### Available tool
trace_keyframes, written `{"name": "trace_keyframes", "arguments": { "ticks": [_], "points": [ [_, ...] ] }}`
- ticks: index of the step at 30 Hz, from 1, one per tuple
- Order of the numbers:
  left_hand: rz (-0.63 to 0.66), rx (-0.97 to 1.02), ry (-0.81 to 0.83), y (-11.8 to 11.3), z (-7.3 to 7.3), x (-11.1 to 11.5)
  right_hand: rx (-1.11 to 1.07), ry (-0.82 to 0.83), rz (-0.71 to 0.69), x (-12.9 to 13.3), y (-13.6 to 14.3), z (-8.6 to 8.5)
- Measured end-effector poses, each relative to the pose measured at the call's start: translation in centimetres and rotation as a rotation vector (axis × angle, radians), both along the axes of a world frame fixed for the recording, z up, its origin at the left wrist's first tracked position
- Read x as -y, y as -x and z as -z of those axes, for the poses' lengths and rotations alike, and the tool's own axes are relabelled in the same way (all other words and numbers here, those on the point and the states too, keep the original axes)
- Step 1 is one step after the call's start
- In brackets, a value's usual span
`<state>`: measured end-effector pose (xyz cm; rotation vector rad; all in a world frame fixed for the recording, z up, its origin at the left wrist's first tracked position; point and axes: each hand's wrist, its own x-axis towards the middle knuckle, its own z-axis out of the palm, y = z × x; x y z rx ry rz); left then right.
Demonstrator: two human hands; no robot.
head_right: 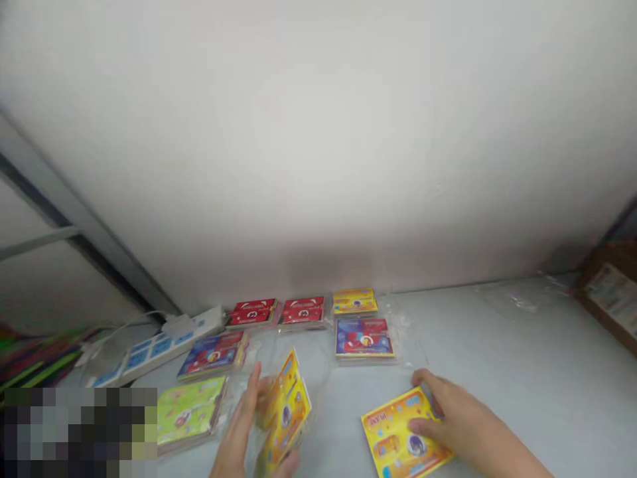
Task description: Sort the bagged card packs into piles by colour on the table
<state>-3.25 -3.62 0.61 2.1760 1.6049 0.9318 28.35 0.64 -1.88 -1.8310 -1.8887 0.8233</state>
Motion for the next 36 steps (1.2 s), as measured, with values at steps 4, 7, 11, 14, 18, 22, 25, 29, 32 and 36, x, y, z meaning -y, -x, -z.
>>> {"name": "trace_keyframes", "arguments": {
  "ticks": [4,7,11,14,18,22,25,29,32,36],
  "points": [
    [-0.052,0.058,-0.029,-0.1,-0.4,0.3,-0.078,0.089,-0.021,-0.2,-0.4,1.1],
    [-0.109,0.102,-0.070,-0.3,-0.3,0.4,-0.074,0.047,-0.001,-0.5,-0.5,0.9],
    [-0.098,0.003,-0.042,-0.5,0.2,-0.1,-0.073,0.077,0.008,-0.8,-0.7,0.8],
    [0.054,-0.179,0.093,-0.5,0.4,-0.8,-0.073,0.114,0.006,-0.9,-0.4,0.8],
    [0.191,-0.297,0.248,-0.7,0.4,-1.2,-0.157,0.121,-0.018,-0.9,0.2,0.5],
    [0.187,-0.282,0.244,-0.7,0.4,-1.1,-0.210,0.138,0.008,-1.1,0.1,0.3],
    [0.182,-0.257,0.200,-0.6,0.9,-1.2,-0.244,0.147,0.017,-1.4,-0.8,0.2],
    [0.195,-0.238,0.166,-0.3,2.0,-1.3,-0.395,0.174,-0.014,-1.2,-1.7,-0.9],
    [0.205,-0.219,0.145,-0.3,2.4,-1.3,-0.615,0.258,-0.040,-0.5,-1.8,-2.8],
    [0.200,-0.193,0.112,-0.8,2.2,-0.9,-0.985,0.288,-0.049,0.5,-1.1,-5.5]
  ]
}}
